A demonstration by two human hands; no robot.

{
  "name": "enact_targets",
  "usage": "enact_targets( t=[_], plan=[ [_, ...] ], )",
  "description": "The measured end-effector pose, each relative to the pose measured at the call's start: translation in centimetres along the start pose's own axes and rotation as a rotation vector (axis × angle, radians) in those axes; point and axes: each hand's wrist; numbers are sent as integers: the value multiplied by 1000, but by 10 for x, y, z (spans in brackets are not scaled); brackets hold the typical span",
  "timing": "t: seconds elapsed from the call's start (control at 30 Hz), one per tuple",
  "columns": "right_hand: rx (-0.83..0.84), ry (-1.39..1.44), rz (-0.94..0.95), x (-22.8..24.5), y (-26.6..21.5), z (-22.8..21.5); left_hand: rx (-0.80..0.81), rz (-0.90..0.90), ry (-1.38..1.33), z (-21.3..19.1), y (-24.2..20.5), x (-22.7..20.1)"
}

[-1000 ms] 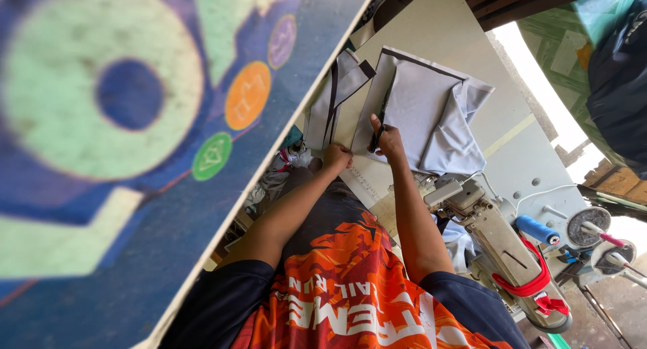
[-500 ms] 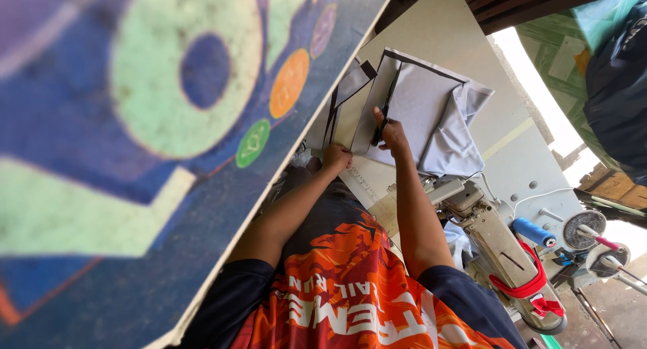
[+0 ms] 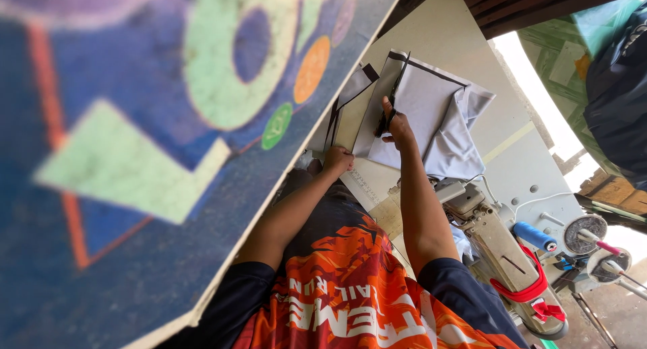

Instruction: The person uses a pair of scissors to cut a long strip of dark fabric from a larger piece of light-colored material on a work table. They repeatedly trim the fabric strip, adjusting its position on the table and moving cut pieces aside. A sewing machine is visible on the right side of the workspace.

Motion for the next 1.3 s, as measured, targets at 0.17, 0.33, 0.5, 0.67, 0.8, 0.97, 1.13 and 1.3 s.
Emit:
enact_targets(
  t=[0.17, 0.33, 0.5, 0.67, 0.8, 0.97, 1.13, 1.3],
  plan=[
    [2, 5, 3, -4, 7, 4, -3, -20, -3, 2, 4, 2],
    [-19, 4, 11, 0, 7, 7, 1, 0, 38, 2, 4, 2],
    [-34, -23, -1, -8, 16, 7, -24, -1, 62, 7, 10, 10],
    [-96, -24, -41, -22, 32, 4, -27, -4, 67, 4, 2, 4],
    [-77, 14, -41, -15, 17, 5, -32, 2, 54, 2, -1, 3],
    [-41, 105, -77, -60, -30, 11, -3, 25, 197, -13, 6, 6],
    [51, 130, -53, -128, -122, 4, 14, 123, 595, -60, -33, -13],
    [61, 23, 19, -197, -170, -14, -16, 479, 961, -55, -85, -52]
  ],
)
Point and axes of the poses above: each hand's wrist, its own y-axis towards the middle knuckle, its own z-axis out of the palm, x = y × z, and after that the axes turned 9 degrees about y, right-handed
